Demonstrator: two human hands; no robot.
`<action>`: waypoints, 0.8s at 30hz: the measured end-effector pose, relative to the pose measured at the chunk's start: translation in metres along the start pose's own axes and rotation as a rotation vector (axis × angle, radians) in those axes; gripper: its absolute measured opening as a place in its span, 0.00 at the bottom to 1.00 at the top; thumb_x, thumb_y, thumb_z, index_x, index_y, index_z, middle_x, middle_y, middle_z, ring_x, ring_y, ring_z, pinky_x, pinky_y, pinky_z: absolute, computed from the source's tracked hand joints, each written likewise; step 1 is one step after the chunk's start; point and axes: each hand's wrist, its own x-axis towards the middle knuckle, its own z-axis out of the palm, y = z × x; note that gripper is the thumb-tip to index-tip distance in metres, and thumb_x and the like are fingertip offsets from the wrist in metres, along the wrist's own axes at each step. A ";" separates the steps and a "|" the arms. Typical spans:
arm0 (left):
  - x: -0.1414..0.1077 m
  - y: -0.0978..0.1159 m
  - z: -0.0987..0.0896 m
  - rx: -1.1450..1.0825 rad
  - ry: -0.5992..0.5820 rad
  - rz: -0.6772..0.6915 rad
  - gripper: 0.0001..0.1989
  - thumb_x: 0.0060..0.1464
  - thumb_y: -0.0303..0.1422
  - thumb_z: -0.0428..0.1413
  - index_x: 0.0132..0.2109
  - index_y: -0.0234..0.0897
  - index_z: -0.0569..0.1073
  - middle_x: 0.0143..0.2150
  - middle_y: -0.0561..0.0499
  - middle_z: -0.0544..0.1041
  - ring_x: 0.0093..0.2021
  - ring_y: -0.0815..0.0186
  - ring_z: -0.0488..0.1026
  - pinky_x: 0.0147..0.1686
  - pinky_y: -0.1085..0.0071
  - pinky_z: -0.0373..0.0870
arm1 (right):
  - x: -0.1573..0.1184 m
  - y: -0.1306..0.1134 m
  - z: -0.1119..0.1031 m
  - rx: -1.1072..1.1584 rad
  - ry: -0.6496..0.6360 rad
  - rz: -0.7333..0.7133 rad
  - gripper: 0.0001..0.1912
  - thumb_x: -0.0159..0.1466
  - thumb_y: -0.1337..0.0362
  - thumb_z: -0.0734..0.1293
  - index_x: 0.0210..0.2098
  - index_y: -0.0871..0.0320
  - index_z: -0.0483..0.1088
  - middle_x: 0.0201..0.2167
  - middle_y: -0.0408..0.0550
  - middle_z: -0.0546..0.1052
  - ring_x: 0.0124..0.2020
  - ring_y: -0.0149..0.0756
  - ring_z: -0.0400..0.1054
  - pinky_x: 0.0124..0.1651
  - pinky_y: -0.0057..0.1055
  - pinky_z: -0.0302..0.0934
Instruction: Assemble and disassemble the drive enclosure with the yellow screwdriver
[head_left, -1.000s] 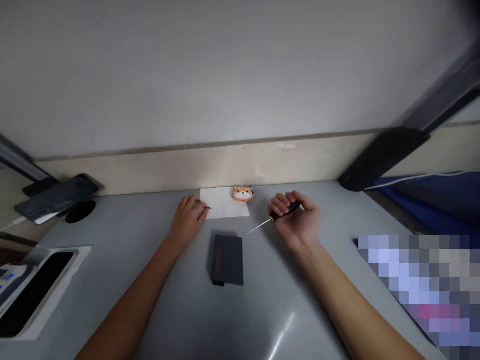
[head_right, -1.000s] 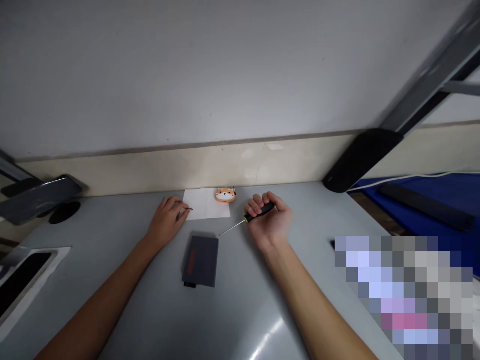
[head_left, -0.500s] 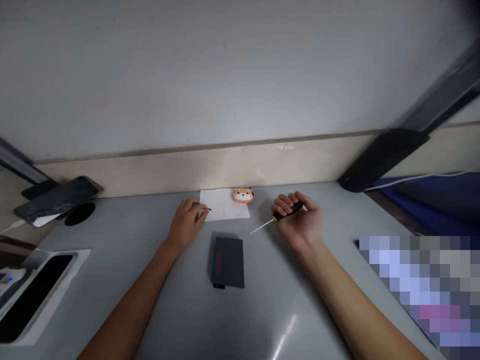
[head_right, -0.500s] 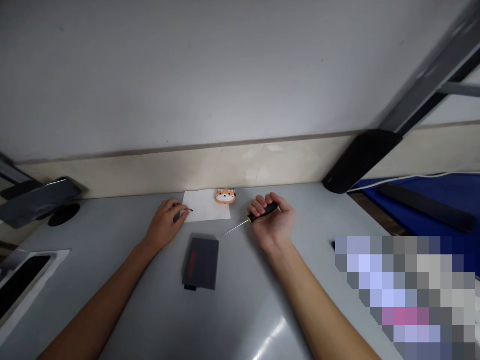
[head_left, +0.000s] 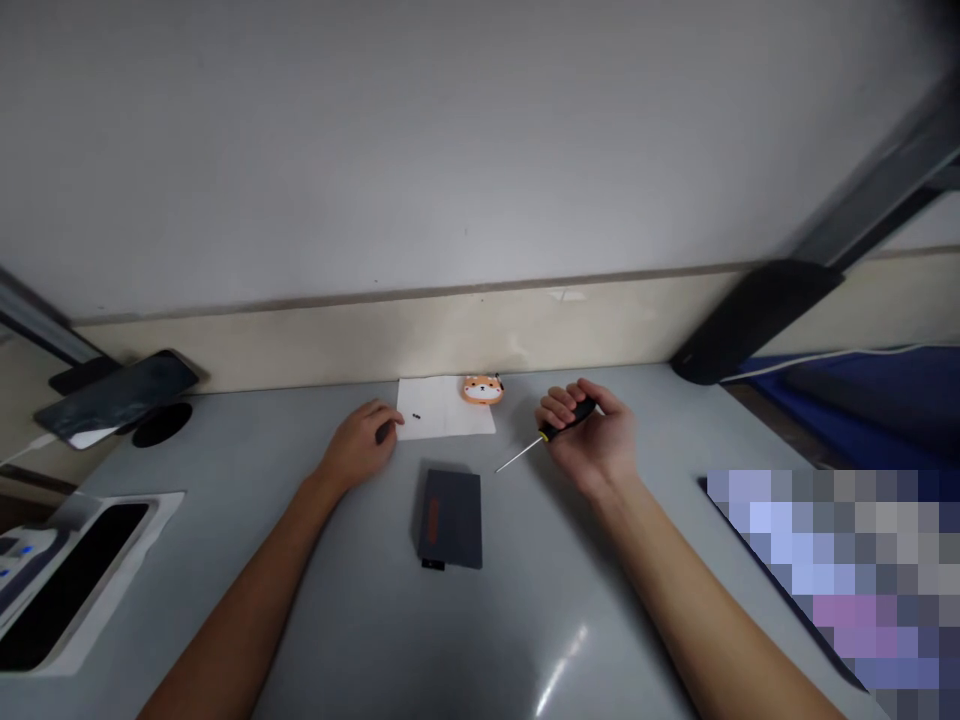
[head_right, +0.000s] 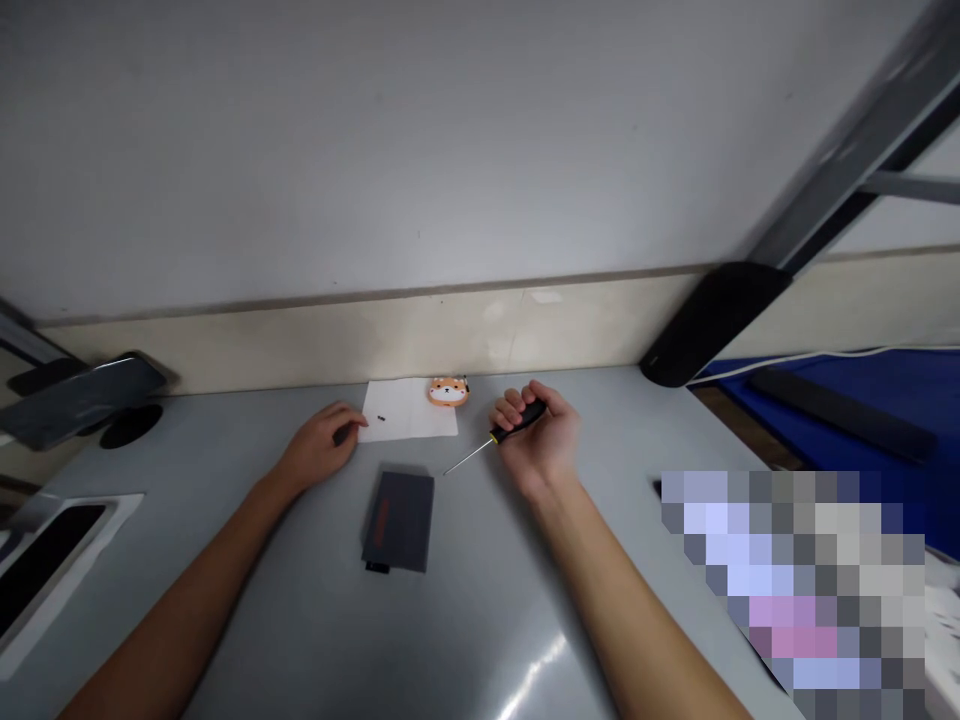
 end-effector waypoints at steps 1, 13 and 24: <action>0.000 0.000 0.001 0.000 -0.005 -0.003 0.12 0.64 0.25 0.49 0.46 0.40 0.77 0.43 0.48 0.76 0.46 0.61 0.75 0.49 0.63 0.73 | 0.000 0.000 0.000 -0.008 -0.003 0.005 0.17 0.57 0.69 0.67 0.26 0.54 0.51 0.20 0.36 0.55 0.18 0.26 0.52 0.20 0.25 0.55; -0.003 0.000 0.003 -0.015 0.062 0.007 0.14 0.65 0.25 0.48 0.48 0.39 0.78 0.44 0.48 0.72 0.41 0.65 0.74 0.46 0.67 0.72 | -0.001 0.004 0.001 0.019 0.046 0.031 0.14 0.59 0.69 0.66 0.25 0.54 0.53 0.19 0.37 0.55 0.19 0.27 0.49 0.20 0.26 0.53; 0.003 0.019 -0.026 -0.395 -0.095 -0.111 0.14 0.65 0.34 0.55 0.55 0.41 0.76 0.46 0.48 0.74 0.38 0.66 0.72 0.43 0.68 0.72 | -0.002 0.013 0.004 -0.353 0.077 0.232 0.14 0.57 0.67 0.69 0.24 0.56 0.57 0.20 0.38 0.58 0.18 0.24 0.48 0.18 0.24 0.48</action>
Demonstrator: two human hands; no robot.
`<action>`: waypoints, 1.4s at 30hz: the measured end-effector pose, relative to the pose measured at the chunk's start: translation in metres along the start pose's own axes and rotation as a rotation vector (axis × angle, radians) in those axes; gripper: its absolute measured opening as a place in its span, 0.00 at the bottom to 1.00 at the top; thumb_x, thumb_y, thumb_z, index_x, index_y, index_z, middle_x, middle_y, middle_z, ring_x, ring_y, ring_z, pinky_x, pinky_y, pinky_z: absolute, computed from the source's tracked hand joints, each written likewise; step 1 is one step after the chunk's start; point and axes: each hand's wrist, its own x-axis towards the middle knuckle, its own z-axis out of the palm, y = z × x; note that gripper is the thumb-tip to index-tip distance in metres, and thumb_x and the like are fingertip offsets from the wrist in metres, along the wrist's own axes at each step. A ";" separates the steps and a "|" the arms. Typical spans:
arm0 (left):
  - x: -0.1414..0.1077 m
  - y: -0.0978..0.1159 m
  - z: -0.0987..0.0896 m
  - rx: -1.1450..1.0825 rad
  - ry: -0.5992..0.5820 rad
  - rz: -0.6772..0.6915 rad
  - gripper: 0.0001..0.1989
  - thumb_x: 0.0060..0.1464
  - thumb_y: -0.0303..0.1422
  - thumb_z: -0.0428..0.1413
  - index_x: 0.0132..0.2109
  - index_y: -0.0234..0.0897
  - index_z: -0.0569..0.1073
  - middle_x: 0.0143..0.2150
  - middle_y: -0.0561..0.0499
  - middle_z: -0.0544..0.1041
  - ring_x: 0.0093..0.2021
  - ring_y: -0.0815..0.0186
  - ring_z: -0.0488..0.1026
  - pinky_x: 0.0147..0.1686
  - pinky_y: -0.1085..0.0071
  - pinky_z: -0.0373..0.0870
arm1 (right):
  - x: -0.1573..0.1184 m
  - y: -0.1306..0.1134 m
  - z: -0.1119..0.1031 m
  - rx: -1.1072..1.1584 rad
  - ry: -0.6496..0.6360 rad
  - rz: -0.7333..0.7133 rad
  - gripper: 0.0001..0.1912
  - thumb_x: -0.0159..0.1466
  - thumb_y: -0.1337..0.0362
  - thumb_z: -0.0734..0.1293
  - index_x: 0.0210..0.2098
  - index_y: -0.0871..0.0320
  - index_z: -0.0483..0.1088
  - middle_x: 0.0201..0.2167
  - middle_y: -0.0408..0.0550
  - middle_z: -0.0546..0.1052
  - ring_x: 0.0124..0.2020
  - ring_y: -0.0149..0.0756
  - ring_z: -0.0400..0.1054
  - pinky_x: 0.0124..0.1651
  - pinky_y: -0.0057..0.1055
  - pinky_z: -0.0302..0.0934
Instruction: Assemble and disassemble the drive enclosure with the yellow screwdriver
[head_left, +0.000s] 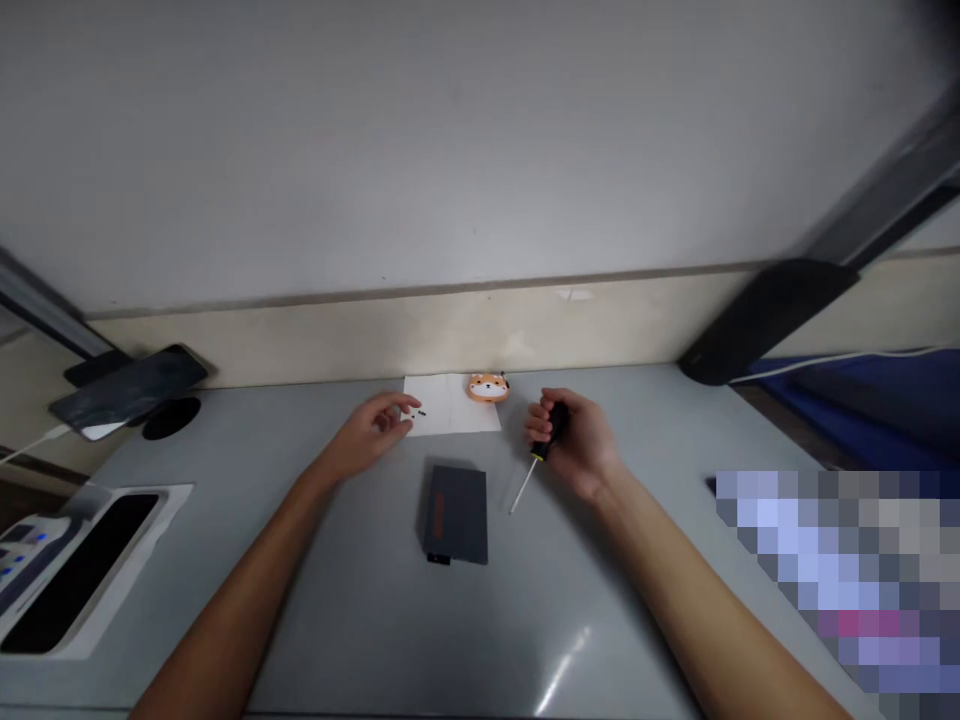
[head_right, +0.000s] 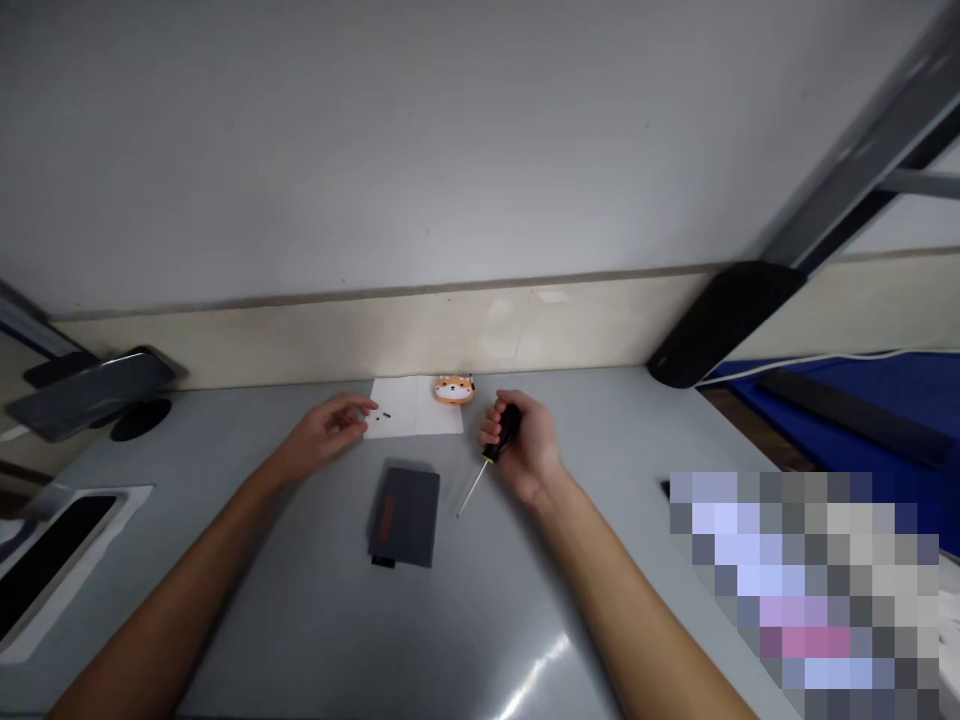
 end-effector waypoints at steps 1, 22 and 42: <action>-0.002 0.008 -0.001 -0.122 -0.149 -0.009 0.16 0.65 0.36 0.55 0.58 0.42 0.74 0.47 0.47 0.76 0.41 0.65 0.73 0.44 0.67 0.72 | -0.001 0.002 0.001 -0.081 -0.015 0.036 0.13 0.57 0.66 0.69 0.24 0.56 0.58 0.20 0.38 0.59 0.18 0.23 0.47 0.17 0.24 0.45; -0.017 0.057 0.054 0.370 -0.166 -0.278 0.19 0.67 0.48 0.50 0.58 0.46 0.72 0.36 0.51 0.80 0.33 0.60 0.76 0.32 0.69 0.63 | -0.023 0.012 0.001 -1.693 -0.196 -0.039 0.26 0.69 0.41 0.59 0.35 0.56 0.73 0.29 0.48 0.79 0.28 0.37 0.69 0.31 0.34 0.56; -0.036 0.041 0.030 0.347 -0.355 -0.159 0.37 0.47 0.49 0.68 0.63 0.48 0.70 0.53 0.48 0.82 0.48 0.51 0.80 0.44 0.62 0.72 | -0.020 0.016 -0.001 -1.637 -0.417 0.156 0.33 0.65 0.35 0.62 0.26 0.59 0.74 0.20 0.47 0.75 0.21 0.30 0.62 0.27 0.31 0.54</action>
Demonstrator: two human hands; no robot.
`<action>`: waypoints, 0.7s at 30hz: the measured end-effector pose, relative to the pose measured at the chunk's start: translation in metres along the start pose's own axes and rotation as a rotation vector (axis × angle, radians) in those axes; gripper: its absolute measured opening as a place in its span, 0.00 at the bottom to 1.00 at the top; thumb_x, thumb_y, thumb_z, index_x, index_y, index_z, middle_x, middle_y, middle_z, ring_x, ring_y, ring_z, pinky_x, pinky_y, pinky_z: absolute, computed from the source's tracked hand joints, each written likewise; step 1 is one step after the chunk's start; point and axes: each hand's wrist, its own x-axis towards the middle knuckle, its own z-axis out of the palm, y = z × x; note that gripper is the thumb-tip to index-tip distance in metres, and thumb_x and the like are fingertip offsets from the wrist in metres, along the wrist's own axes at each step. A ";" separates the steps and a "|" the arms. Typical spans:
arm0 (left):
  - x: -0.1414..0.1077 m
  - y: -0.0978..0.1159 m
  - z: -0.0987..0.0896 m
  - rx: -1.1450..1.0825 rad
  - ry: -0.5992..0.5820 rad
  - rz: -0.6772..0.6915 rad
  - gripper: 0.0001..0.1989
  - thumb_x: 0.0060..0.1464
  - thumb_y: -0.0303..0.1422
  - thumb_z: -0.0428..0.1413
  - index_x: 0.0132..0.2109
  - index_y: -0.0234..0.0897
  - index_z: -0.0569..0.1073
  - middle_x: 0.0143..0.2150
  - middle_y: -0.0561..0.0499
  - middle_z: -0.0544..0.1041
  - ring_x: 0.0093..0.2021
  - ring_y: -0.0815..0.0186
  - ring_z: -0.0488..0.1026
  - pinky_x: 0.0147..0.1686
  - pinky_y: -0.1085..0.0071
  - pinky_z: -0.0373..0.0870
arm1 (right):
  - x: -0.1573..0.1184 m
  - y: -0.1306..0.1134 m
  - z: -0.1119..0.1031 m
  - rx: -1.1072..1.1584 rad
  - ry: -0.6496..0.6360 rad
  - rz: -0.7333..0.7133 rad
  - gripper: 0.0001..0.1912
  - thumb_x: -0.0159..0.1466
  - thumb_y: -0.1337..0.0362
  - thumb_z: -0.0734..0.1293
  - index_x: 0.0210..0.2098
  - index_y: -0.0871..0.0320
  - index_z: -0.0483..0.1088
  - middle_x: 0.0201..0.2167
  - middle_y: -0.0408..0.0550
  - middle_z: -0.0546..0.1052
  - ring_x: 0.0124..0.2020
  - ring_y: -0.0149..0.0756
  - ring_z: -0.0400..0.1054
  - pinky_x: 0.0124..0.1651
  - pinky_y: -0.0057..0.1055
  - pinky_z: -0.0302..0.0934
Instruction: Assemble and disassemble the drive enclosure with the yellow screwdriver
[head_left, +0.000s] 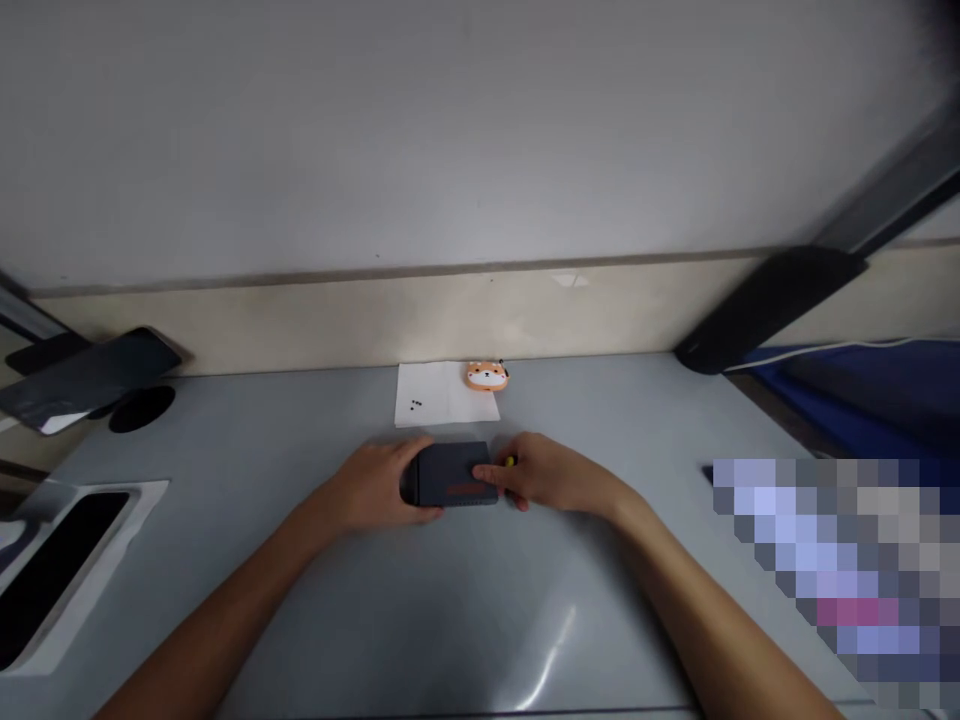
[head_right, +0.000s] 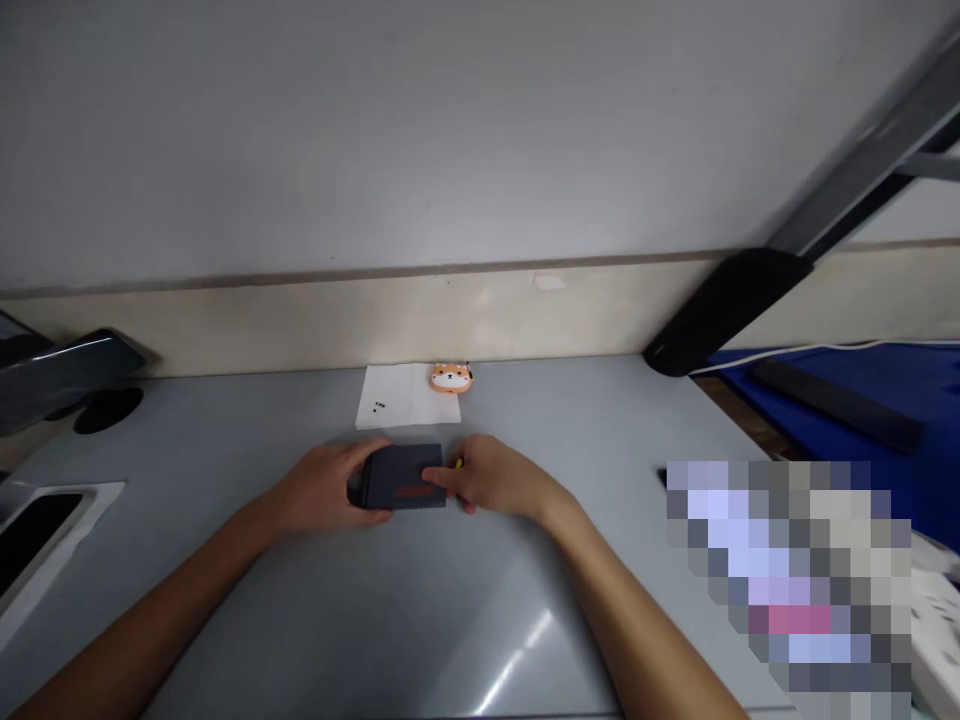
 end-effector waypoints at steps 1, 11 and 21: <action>0.000 -0.003 0.002 0.016 0.004 0.013 0.39 0.47 0.49 0.67 0.65 0.48 0.68 0.55 0.47 0.81 0.49 0.50 0.80 0.45 0.61 0.72 | 0.000 0.000 0.000 0.005 0.002 -0.001 0.32 0.65 0.36 0.62 0.25 0.59 0.74 0.20 0.47 0.74 0.21 0.30 0.61 0.26 0.31 0.53; 0.000 -0.009 0.004 0.045 0.039 0.036 0.44 0.47 0.52 0.69 0.69 0.48 0.65 0.49 0.46 0.82 0.45 0.50 0.80 0.42 0.61 0.72 | -0.010 0.023 -0.024 0.089 0.033 0.072 0.29 0.59 0.35 0.68 0.25 0.57 0.74 0.17 0.43 0.68 0.18 0.28 0.54 0.21 0.31 0.45; -0.002 -0.008 0.003 0.031 0.027 -0.001 0.42 0.52 0.51 0.65 0.71 0.51 0.63 0.38 0.52 0.80 0.35 0.57 0.78 0.35 0.66 0.68 | -0.036 0.068 -0.064 -0.171 0.217 0.157 0.26 0.61 0.39 0.68 0.29 0.57 0.76 0.27 0.49 0.77 0.27 0.37 0.66 0.29 0.34 0.56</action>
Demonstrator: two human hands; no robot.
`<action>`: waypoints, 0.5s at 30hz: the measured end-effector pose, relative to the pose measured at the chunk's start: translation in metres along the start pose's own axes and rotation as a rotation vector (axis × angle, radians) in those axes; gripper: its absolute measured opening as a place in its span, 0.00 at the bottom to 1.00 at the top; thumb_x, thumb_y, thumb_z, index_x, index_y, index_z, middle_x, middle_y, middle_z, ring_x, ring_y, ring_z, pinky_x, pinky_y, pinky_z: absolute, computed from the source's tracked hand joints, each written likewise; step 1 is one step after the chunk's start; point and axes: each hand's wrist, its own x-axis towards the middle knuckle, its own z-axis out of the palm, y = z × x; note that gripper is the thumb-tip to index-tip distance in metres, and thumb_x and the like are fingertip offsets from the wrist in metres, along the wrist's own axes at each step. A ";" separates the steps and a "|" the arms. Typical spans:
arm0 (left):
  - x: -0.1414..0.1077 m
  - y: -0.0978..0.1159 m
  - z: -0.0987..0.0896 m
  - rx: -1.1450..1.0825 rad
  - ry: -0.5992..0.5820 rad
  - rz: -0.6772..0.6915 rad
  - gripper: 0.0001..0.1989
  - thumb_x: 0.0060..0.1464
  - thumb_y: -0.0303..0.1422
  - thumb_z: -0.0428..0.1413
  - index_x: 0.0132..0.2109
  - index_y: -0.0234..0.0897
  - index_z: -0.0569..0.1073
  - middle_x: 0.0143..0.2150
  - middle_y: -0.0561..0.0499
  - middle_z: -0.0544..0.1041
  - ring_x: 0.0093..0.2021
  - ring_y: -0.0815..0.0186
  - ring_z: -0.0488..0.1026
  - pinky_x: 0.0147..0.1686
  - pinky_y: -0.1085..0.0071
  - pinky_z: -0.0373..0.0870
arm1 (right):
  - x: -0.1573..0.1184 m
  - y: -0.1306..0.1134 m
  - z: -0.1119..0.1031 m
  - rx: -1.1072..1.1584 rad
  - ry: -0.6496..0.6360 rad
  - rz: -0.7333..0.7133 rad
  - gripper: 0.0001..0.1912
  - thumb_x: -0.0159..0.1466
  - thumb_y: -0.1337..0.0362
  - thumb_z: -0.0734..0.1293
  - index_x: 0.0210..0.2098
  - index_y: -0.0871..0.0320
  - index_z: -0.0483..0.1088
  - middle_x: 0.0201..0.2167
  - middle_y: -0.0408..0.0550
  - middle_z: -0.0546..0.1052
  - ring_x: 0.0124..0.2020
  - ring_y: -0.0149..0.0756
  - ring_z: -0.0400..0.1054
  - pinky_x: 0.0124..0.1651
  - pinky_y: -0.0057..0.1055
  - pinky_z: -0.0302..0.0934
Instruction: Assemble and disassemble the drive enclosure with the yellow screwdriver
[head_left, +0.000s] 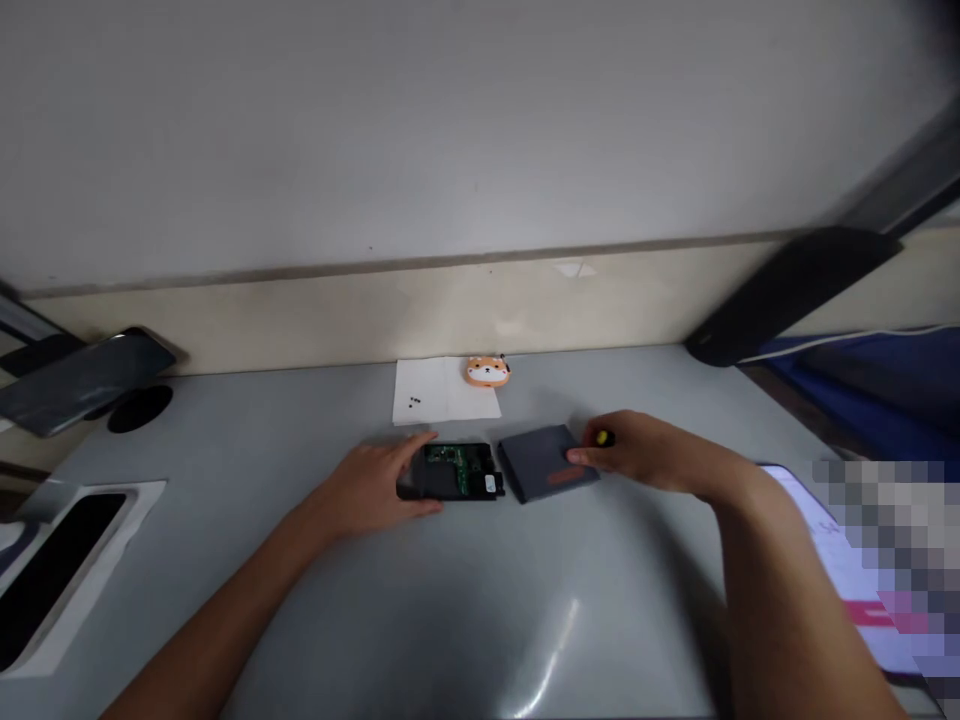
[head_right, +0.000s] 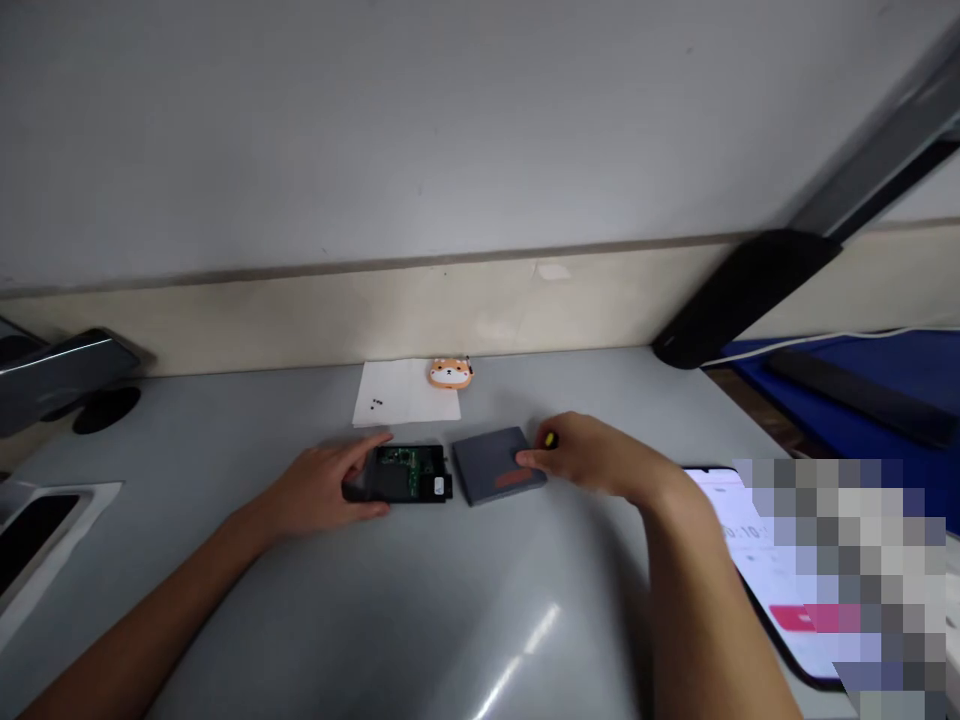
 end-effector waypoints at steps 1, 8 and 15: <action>0.000 -0.001 0.000 0.002 0.000 0.004 0.43 0.52 0.51 0.65 0.72 0.52 0.62 0.38 0.52 0.80 0.35 0.57 0.78 0.35 0.66 0.69 | -0.003 0.002 -0.003 0.012 0.024 -0.006 0.25 0.61 0.39 0.68 0.31 0.57 0.76 0.28 0.50 0.78 0.28 0.38 0.67 0.30 0.34 0.57; -0.003 -0.006 0.015 0.023 0.189 0.079 0.33 0.58 0.51 0.62 0.67 0.50 0.67 0.47 0.49 0.81 0.44 0.56 0.78 0.47 0.60 0.73 | -0.021 -0.039 -0.007 0.455 0.434 -0.087 0.24 0.65 0.39 0.66 0.32 0.54 0.69 0.19 0.40 0.66 0.18 0.29 0.55 0.21 0.30 0.49; 0.003 0.007 0.024 0.034 0.351 0.290 0.25 0.63 0.40 0.60 0.65 0.45 0.69 0.60 0.45 0.73 0.59 0.54 0.70 0.61 0.55 0.68 | -0.009 -0.095 0.033 1.070 0.676 -0.380 0.22 0.72 0.43 0.59 0.32 0.52 0.61 0.19 0.37 0.62 0.18 0.30 0.64 0.23 0.29 0.58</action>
